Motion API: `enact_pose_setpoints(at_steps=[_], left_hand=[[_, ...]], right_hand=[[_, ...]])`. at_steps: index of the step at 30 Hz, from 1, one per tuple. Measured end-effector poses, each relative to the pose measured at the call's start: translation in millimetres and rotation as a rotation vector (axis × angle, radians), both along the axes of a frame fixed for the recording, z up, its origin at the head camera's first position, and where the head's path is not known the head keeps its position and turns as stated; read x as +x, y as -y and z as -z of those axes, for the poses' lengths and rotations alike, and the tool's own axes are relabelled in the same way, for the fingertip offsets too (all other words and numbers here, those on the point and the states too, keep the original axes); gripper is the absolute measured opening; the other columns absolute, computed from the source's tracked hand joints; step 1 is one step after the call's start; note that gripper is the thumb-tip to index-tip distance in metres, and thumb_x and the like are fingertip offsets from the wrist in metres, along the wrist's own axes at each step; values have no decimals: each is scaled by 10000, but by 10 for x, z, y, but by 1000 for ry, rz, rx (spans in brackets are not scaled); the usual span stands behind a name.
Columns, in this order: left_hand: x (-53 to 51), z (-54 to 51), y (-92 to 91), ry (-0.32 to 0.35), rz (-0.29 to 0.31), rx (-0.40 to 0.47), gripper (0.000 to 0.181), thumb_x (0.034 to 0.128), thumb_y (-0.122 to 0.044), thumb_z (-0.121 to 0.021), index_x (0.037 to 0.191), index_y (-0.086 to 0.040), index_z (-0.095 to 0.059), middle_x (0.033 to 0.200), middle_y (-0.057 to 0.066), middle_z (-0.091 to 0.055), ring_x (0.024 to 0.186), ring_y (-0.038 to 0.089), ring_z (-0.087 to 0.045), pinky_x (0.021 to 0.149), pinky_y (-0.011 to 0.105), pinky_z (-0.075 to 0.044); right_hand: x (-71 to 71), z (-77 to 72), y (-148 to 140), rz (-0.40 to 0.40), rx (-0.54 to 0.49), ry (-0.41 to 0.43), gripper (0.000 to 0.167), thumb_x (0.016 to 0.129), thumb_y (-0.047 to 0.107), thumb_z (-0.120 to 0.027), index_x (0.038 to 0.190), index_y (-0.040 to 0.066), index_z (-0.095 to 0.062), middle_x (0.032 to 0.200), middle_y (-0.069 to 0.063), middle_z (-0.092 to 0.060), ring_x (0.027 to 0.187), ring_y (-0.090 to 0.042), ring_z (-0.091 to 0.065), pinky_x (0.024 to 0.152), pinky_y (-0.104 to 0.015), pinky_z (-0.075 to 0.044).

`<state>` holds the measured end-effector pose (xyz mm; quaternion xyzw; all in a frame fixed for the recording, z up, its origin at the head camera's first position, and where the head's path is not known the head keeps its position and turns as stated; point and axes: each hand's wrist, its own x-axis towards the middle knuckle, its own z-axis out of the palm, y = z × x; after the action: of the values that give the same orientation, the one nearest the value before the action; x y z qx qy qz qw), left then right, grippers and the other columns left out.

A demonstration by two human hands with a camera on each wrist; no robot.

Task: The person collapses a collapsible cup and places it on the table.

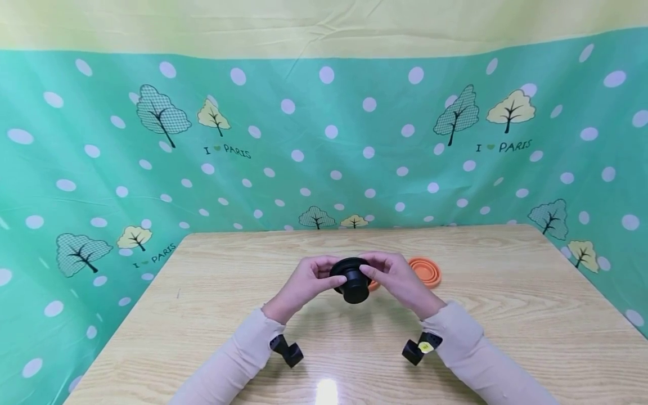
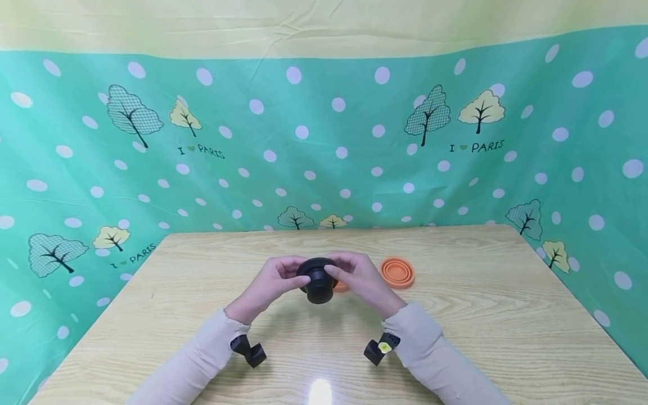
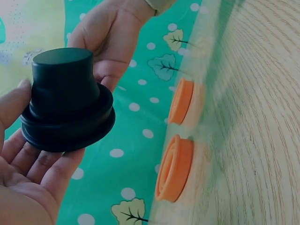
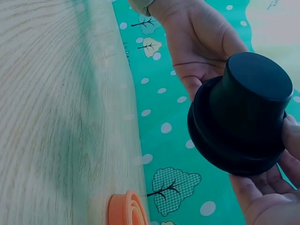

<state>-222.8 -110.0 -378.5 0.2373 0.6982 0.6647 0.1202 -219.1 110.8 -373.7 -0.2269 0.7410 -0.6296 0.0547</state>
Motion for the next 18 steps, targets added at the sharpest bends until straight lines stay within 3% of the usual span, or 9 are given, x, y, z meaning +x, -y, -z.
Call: enact_pose_setpoints(at_steps=[4,10,14,18], left_hand=[[-5,17,-2,20,21,-49,339,849,-122,-707,1124,57,-624,966,92,-701,837,128,-674,753,265,-545],[-2,26,15,-39,35,-87,275,866,-113,-686,1086,43,-630,945,67,-687,830,131,-660,729,256,-527],[-13,40,14,-70,22,-94,246,882,-134,-671,1061,28,-628,956,32,-670,860,133,-647,735,266,-521],[-19,47,-4,-58,-7,-77,231,881,-133,-669,1027,39,-620,931,1,-655,847,125,-632,711,255,-521]], right_hand=[[12,-2,-2,7,45,4,321,932,208,-606,1161,-16,-624,1050,-147,-661,861,-150,-629,749,-254,-521],[-8,23,-4,-21,63,47,339,927,238,-615,1150,-17,-613,1045,-125,-653,877,-157,-626,761,-261,-520],[-26,41,-18,-61,66,89,374,929,250,-612,1179,-26,-580,1065,-125,-640,911,-162,-623,791,-341,-531],[-11,20,-22,-87,63,105,383,921,260,-625,1182,-14,-569,1064,-116,-636,926,-175,-623,799,-411,-530]])
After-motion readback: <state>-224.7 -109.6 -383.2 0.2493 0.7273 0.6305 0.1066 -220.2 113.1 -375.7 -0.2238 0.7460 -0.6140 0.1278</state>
